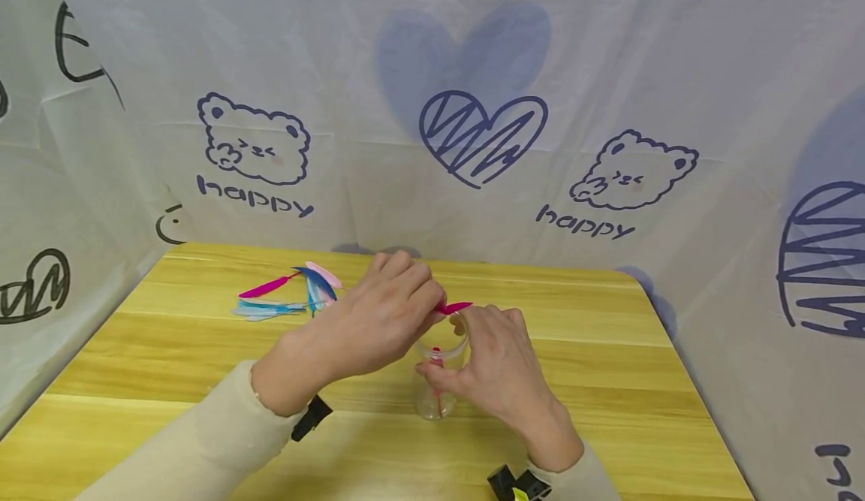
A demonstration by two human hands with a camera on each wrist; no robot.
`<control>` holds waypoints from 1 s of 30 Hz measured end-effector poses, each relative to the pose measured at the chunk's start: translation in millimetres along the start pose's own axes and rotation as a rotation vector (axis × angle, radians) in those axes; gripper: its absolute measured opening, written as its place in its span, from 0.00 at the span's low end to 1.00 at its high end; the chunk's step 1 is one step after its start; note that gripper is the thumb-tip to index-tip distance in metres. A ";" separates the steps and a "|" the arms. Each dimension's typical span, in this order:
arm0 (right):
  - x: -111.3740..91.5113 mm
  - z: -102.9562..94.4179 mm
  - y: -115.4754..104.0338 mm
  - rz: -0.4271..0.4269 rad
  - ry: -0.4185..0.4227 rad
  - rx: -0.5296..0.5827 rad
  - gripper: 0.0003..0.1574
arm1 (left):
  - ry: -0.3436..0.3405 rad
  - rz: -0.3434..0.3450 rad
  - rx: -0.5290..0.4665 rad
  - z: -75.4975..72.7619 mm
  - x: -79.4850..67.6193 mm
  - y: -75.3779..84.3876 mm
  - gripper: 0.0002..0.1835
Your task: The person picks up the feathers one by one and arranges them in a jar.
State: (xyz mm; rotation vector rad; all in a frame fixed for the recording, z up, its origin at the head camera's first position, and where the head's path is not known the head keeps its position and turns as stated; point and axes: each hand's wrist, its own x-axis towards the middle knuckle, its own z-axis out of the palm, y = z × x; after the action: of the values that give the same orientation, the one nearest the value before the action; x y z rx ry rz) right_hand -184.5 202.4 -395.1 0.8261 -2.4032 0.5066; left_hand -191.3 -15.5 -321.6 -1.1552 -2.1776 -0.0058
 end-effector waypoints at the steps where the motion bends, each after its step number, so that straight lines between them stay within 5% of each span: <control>1: -0.1 0.0 0.0 -0.003 0.004 -0.001 0.40 | -0.013 -0.001 -0.001 0.1 -1.0 -0.1 0.08; 20: 0.2 0.2 -1.7 0.009 -0.007 0.000 0.40 | -0.096 -0.011 0.003 2.4 -8.7 -1.3 0.07; 30: -0.8 0.3 -1.8 -0.015 0.011 -0.019 0.43 | -0.074 -0.014 0.001 4.0 -10.1 -3.5 0.11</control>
State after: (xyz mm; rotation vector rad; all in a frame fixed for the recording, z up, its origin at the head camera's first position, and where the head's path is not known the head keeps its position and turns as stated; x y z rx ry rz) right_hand -182.9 201.2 -395.6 0.8303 -2.3862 0.4810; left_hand -192.1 -23.9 -329.3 -1.1570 -2.2499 0.0322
